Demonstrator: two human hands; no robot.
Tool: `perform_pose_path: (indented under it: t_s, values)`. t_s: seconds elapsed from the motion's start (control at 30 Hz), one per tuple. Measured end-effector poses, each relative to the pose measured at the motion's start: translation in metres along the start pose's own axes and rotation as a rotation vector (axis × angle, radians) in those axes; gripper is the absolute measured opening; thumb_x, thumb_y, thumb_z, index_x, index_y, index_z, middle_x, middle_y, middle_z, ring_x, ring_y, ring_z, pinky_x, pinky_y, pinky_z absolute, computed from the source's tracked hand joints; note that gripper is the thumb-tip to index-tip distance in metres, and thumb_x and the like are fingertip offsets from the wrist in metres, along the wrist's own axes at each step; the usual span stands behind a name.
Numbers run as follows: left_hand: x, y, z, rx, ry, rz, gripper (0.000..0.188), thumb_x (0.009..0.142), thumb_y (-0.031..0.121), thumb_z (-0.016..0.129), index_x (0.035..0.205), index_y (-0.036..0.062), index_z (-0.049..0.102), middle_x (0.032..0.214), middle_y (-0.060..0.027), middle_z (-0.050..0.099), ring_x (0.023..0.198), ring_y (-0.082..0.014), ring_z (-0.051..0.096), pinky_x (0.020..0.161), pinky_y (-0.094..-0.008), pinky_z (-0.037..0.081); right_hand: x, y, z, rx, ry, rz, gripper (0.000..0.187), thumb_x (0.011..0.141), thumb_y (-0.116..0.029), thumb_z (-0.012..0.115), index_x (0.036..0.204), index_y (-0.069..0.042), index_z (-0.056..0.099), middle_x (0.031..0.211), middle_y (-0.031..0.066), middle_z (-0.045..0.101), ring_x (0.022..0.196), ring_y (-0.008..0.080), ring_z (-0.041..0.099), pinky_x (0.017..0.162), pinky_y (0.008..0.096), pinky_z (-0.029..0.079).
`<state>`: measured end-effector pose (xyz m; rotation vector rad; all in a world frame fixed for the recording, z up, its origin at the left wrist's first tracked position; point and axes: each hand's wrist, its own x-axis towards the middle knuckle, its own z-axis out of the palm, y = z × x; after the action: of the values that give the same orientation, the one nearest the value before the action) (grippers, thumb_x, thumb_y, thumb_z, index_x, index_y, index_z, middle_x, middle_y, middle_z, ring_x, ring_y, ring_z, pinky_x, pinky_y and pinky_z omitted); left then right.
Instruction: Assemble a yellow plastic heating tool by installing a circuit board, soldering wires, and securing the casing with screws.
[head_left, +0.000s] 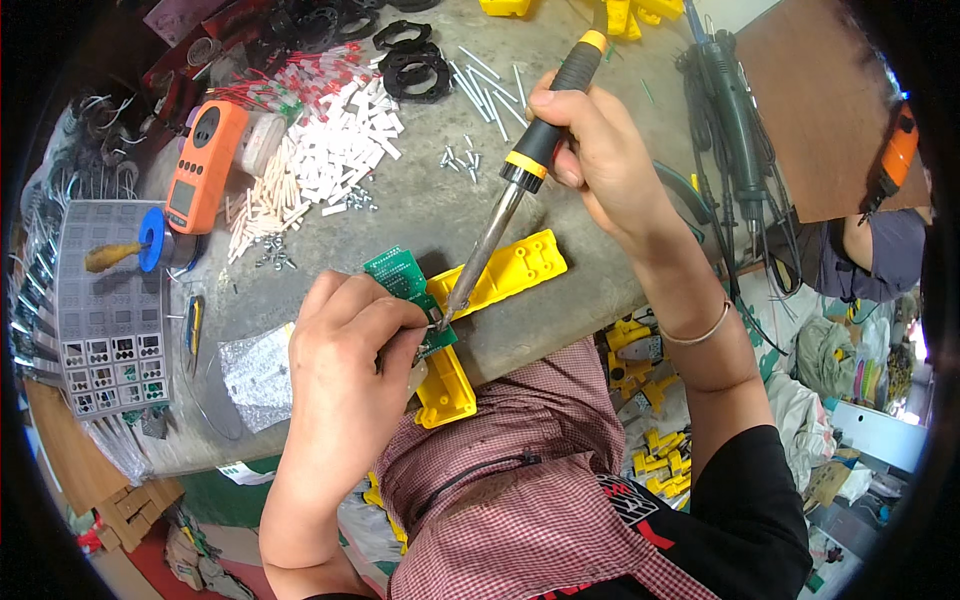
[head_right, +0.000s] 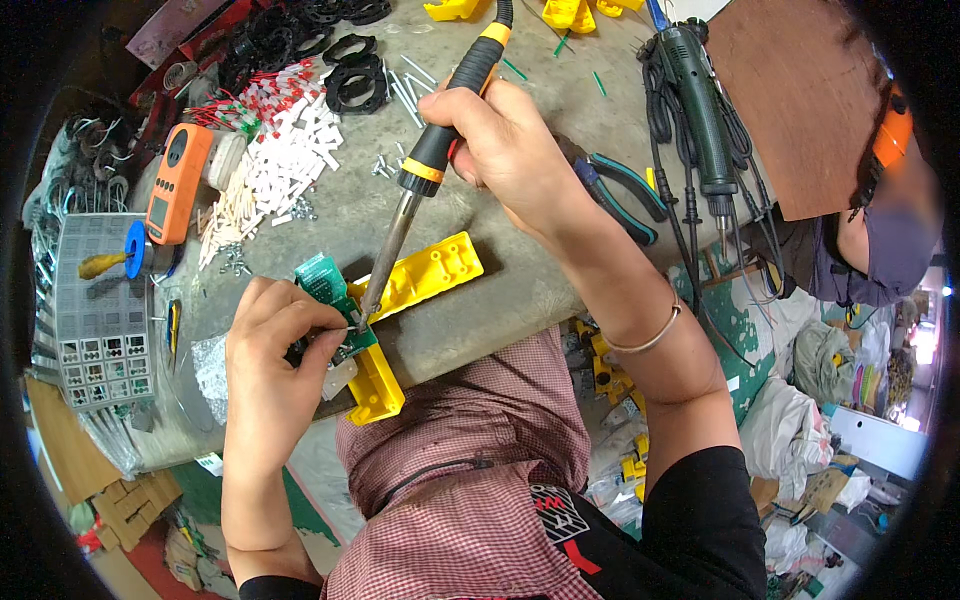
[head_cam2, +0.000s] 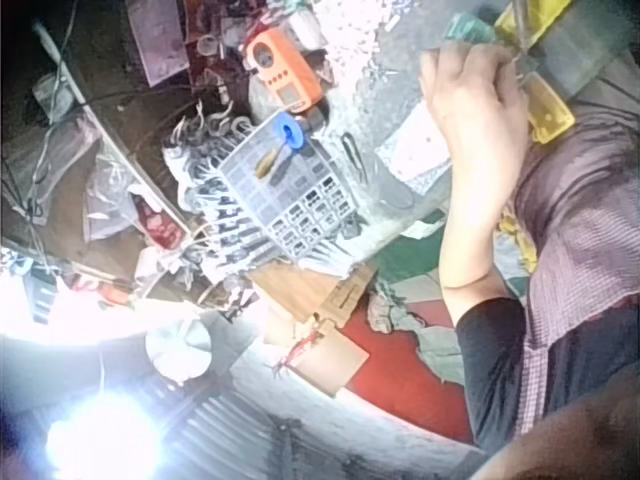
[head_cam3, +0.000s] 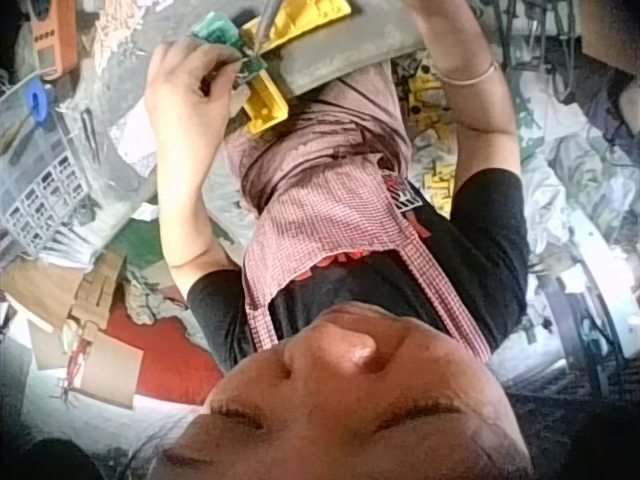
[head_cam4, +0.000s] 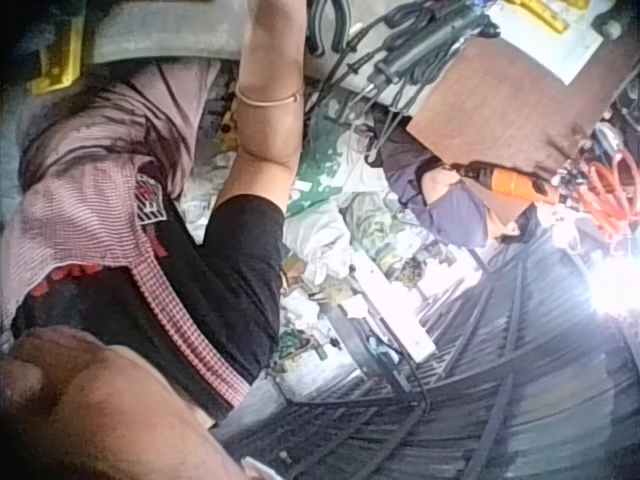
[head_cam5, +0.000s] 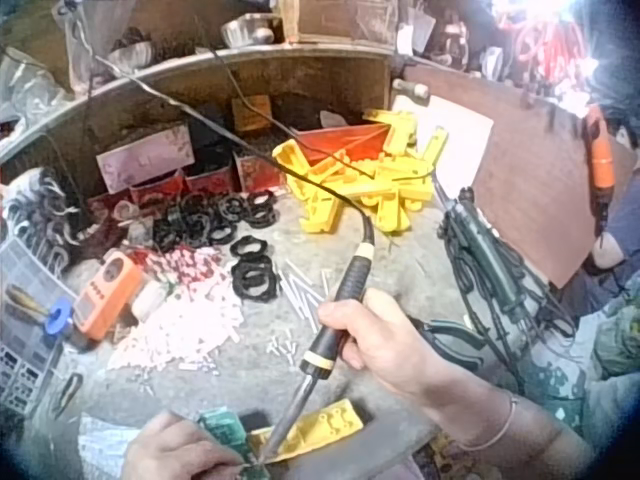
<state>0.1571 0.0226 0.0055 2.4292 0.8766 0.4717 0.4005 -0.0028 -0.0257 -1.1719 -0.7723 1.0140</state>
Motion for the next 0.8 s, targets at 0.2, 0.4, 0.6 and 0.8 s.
perform_pose_path:
  t_s: [0.2,0.4,0.6,0.8]
  values:
    - [0.0000,0.0000,-0.0011,-0.002,-0.004,-0.009,0.013,0.066,-0.004,0.071,0.077,0.0019,0.067,0.078,-0.0084,0.059,0.080,-0.0276,0.054,0.070,-0.0375,0.046,0.0013,0.0034,-0.0007,-0.025,-0.047,0.011,0.019,0.093,-0.024,0.056,0.085,-0.008,0.054,0.061,-0.0048,0.045,0.047,0.0013,0.036,0.045,0.0191,0.026]
    - [0.0001,-0.0004,-0.0013,-0.021,-0.003,-0.025,0.013,0.066,-0.004,0.071,0.077,0.0018,0.067,0.078,-0.0081,0.059,0.079,-0.0275,0.054,0.069,-0.0375,0.046,0.0004,0.0027,0.0022,-0.051,-0.029,-0.007,0.020,0.094,-0.025,0.056,0.084,-0.007,0.054,0.061,-0.0045,0.045,0.047,0.0013,0.036,0.045,0.0191,0.026]
    - [-0.0006,-0.0026,0.0000,-0.045,0.008,-0.014,0.015,0.064,-0.005,0.072,0.077,0.0009,0.067,0.078,-0.0086,0.059,0.080,-0.0275,0.054,0.070,-0.0366,0.046,-0.0003,0.0039,0.0000,-0.035,-0.032,-0.012,0.020,0.093,-0.023,0.061,0.089,-0.005,0.055,0.065,-0.0045,0.045,0.050,0.0030,0.038,0.045,0.0209,0.028]
    - [-0.0015,-0.0018,0.0008,-0.037,0.020,0.003,0.015,0.064,-0.005,0.071,0.077,0.0007,0.067,0.079,-0.0089,0.059,0.081,-0.0283,0.054,0.070,-0.0377,0.046,0.0023,0.0070,-0.0026,-0.055,-0.025,0.042,0.021,0.092,-0.024,0.063,0.088,-0.006,0.054,0.063,-0.0049,0.044,0.050,0.0030,0.037,0.044,0.0213,0.028]
